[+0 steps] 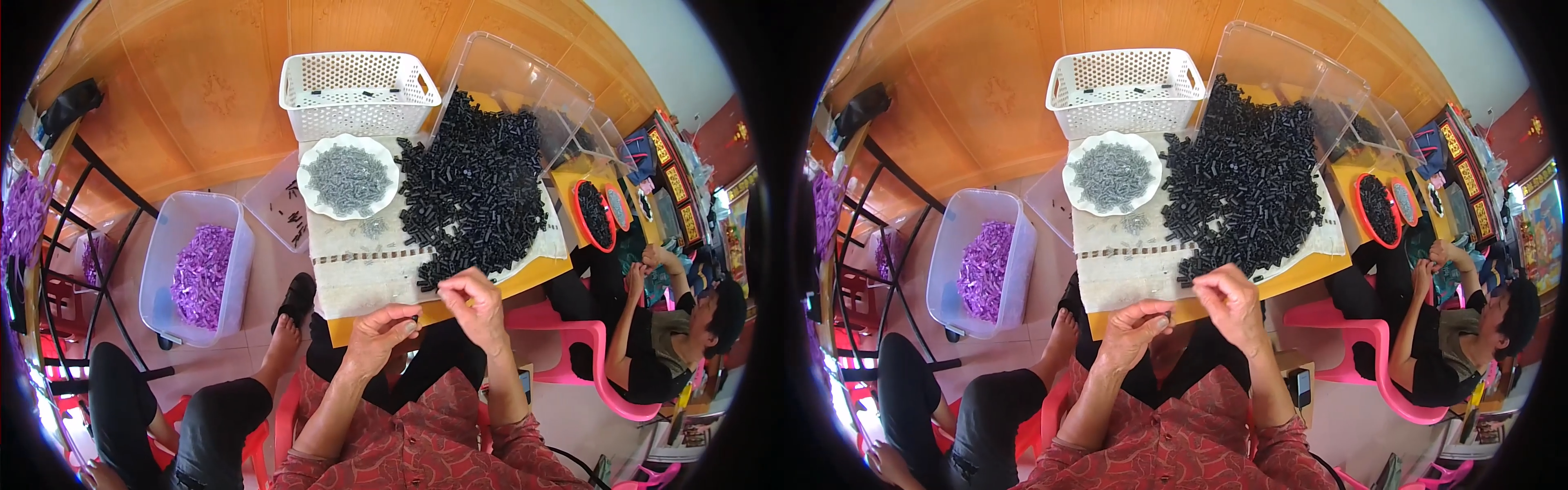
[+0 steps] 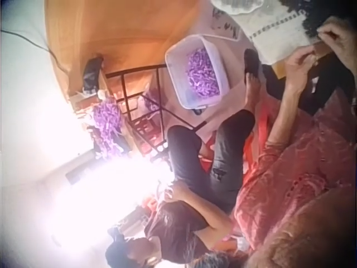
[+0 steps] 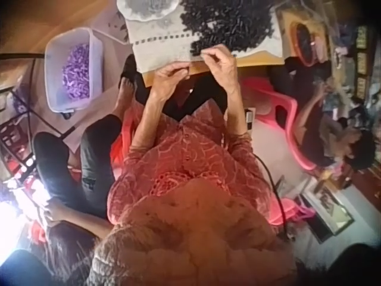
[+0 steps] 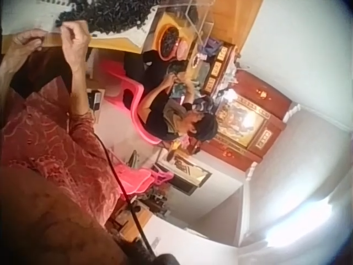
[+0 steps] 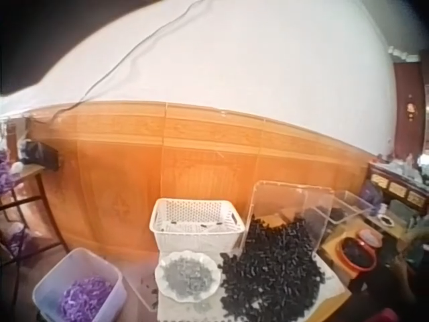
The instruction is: Assembling small grey components onto black plastic housings manually.
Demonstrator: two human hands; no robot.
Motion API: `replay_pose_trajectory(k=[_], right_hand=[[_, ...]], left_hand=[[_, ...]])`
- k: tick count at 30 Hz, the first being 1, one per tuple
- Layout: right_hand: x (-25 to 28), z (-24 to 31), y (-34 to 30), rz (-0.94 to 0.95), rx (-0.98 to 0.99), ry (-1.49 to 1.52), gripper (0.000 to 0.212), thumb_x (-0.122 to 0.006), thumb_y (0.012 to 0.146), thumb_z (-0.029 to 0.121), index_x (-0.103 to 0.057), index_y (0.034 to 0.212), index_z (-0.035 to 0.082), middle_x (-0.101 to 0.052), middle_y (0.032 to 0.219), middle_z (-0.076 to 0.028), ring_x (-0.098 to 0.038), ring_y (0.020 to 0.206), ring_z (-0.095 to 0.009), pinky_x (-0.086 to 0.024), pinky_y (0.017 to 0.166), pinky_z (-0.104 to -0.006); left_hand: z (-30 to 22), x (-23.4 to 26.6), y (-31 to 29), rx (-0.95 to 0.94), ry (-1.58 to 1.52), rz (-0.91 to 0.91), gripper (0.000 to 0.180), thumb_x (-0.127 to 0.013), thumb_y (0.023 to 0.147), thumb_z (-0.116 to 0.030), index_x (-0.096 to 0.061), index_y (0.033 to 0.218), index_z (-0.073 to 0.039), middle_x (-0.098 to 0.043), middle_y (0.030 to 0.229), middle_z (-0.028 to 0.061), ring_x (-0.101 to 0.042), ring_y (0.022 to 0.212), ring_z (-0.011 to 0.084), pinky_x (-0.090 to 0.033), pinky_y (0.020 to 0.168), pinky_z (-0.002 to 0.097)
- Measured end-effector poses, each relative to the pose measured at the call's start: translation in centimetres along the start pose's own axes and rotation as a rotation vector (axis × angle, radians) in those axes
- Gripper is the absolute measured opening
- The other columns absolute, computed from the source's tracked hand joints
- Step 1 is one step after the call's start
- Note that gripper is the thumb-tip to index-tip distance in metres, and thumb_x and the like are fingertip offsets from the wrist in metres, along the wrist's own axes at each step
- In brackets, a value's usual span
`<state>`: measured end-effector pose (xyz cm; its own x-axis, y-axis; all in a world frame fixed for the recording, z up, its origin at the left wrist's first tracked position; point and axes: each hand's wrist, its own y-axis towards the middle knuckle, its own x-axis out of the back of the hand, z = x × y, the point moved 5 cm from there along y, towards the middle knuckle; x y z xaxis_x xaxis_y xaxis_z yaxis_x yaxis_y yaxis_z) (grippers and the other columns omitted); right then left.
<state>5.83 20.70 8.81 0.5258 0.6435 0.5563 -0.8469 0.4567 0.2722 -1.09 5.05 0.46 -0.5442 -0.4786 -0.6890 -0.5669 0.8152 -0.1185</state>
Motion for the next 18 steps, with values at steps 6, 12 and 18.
replay_pose_trajectory(k=[6,12,18], right_hand=[[2.7,-3.4,4.1,-0.182,-0.013,-0.347,0.007,-0.067,0.08,0.003,-0.063,0.086,0.005,-0.058,0.079,-0.011,-0.06,0.065,-0.028,-0.048,0.058,-0.0372],[2.3,-4.7,7.5,-0.161,-0.056,-0.615,0.005,-0.069,0.08,0.01,-0.066,0.084,0.009,-0.059,0.083,-0.009,-0.062,0.072,-0.03,-0.049,0.064,-0.0404],[0.8,-5.8,8.8,-0.057,-0.155,-0.74,0.004,-0.069,0.079,0.013,-0.069,0.08,0.009,-0.06,0.088,-0.009,-0.064,0.075,-0.03,-0.05,0.068,-0.0406]], left_hand=[[-0.1,-0.3,0.3,0.002,-0.048,0.034,0.022,-0.062,0.089,0.001,-0.066,0.11,-0.002,-0.066,0.098,0.0039,-0.063,0.085,0.0101,-0.052,0.079,0.0243],[0.1,-0.1,0.6,-0.04,-0.078,0.063,0.017,-0.061,0.088,0.004,-0.065,0.104,-0.001,-0.065,0.099,0.0077,-0.063,0.086,0.0137,-0.053,0.078,0.0266],[0.0,0.7,0.7,-0.059,-0.094,0.002,0.018,-0.06,0.088,0.006,-0.064,0.104,0.0,-0.066,0.099,0.0105,-0.063,0.086,0.016,-0.054,0.078,0.0283]])
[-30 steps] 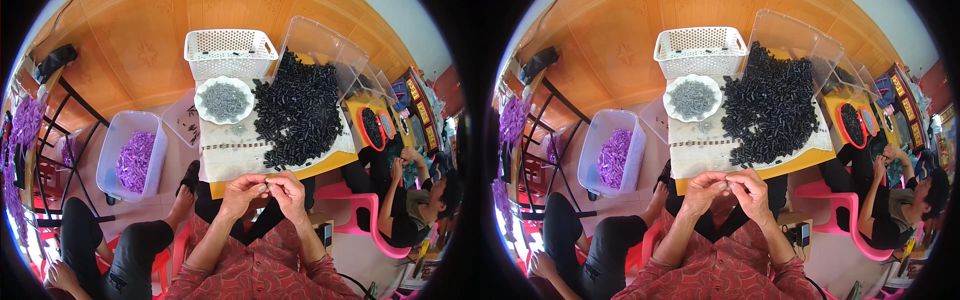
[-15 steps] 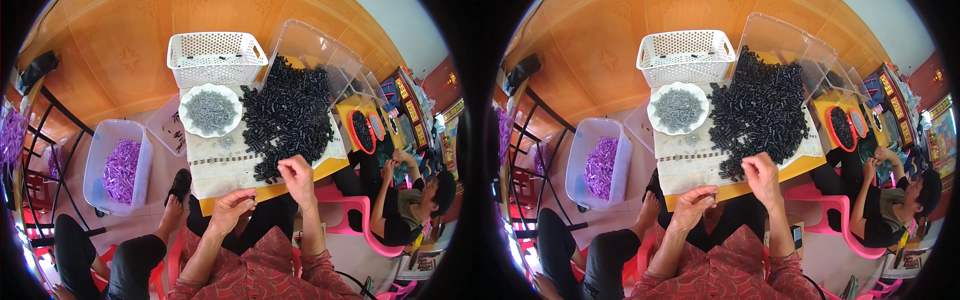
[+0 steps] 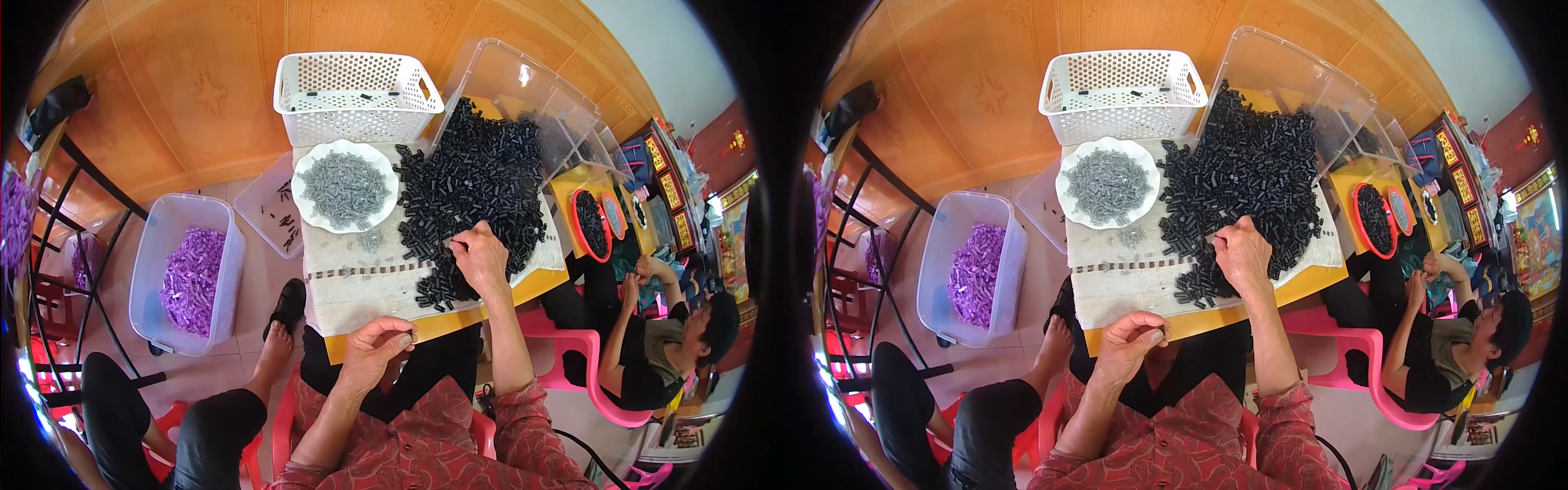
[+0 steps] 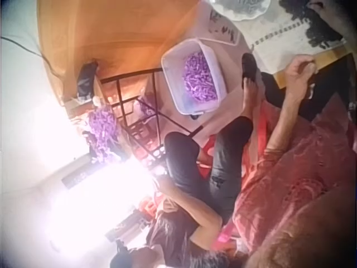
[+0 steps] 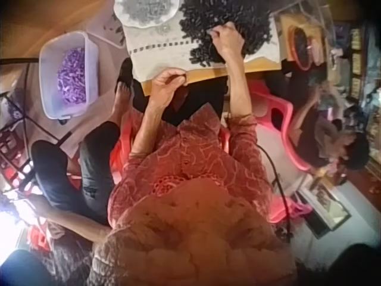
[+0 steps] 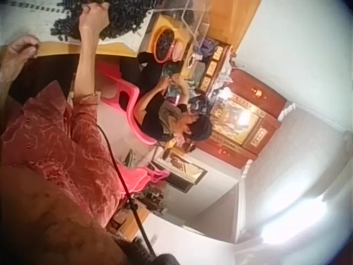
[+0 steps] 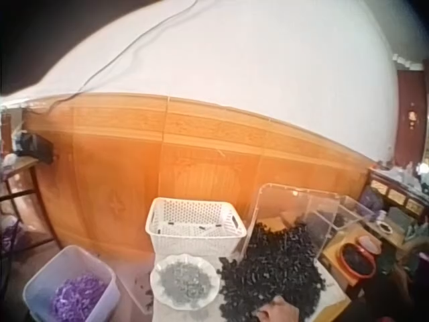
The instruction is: Assembling small grey components onto black plastic housings manually.
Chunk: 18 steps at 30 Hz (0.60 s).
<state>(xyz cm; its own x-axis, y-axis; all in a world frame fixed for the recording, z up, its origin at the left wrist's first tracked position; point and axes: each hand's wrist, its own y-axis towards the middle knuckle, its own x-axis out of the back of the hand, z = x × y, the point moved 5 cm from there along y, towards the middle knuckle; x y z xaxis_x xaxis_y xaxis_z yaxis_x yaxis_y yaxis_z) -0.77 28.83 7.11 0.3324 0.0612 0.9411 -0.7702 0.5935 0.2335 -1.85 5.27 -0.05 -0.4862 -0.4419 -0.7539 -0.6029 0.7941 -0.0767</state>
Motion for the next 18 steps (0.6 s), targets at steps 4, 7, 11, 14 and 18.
replay_pose_trajectory(k=[4,7,11,14,18], right_hand=[[-0.7,-0.3,0.6,0.086,-0.065,-0.05,0.005,-0.067,0.08,0.013,-0.069,0.079,0.008,-0.059,0.089,-0.01,-0.064,0.075,-0.032,-0.051,0.069,-0.0416],[-0.8,-0.5,0.4,0.07,-0.034,-0.037,0.005,-0.066,0.08,0.011,-0.066,0.084,0.007,-0.058,0.088,-0.011,-0.062,0.075,-0.034,-0.05,0.069,-0.0431],[0.0,-1.0,-0.4,-0.086,0.083,0.044,0.008,-0.064,0.084,0.01,-0.062,0.09,0.004,-0.061,0.086,-0.009,-0.064,0.069,-0.026,-0.051,0.063,-0.0373],[0.0,-1.1,-1.6,0.171,-0.213,1.065,0.008,-0.059,0.093,0.01,-0.059,0.092,0.002,-0.066,0.087,-0.006,-0.062,0.068,-0.009,-0.048,0.055,-0.0209],[0.7,0.2,-4.1,0.246,-0.298,1.345,0.009,-0.06,0.091,0.004,-0.061,0.098,0.0,-0.067,0.092,-0.01,-0.065,0.074,-0.013,-0.052,0.061,-0.0226]], left_hand=[[-0.1,-0.1,0.0,0.002,0.029,-0.016,0.015,-0.062,0.089,0.0,-0.065,0.103,-0.004,-0.066,0.094,0.0038,-0.062,0.084,0.01,-0.054,0.076,0.0244],[-0.1,0.0,-0.1,0.001,0.023,-0.015,0.015,-0.062,0.089,0.001,-0.065,0.103,-0.003,-0.067,0.093,0.0039,-0.063,0.083,0.0099,-0.054,0.076,0.0247],[-0.3,-0.1,-0.2,0.017,-0.017,-0.034,0.015,-0.06,0.09,0.002,-0.065,0.103,-0.003,-0.067,0.094,0.0049,-0.063,0.083,0.0103,-0.054,0.075,0.0244],[-0.3,0.0,-0.5,-0.014,-0.136,-0.018,0.017,-0.059,0.091,0.001,-0.064,0.106,-0.003,-0.066,0.097,0.0074,-0.063,0.086,0.0135,-0.054,0.077,0.0267],[-0.2,-0.1,-0.2,-0.078,-0.343,0.0,0.02,-0.059,0.091,-0.001,-0.063,0.11,-0.003,-0.064,0.105,0.0105,-0.062,0.093,0.0184,-0.052,0.083,0.0303]])
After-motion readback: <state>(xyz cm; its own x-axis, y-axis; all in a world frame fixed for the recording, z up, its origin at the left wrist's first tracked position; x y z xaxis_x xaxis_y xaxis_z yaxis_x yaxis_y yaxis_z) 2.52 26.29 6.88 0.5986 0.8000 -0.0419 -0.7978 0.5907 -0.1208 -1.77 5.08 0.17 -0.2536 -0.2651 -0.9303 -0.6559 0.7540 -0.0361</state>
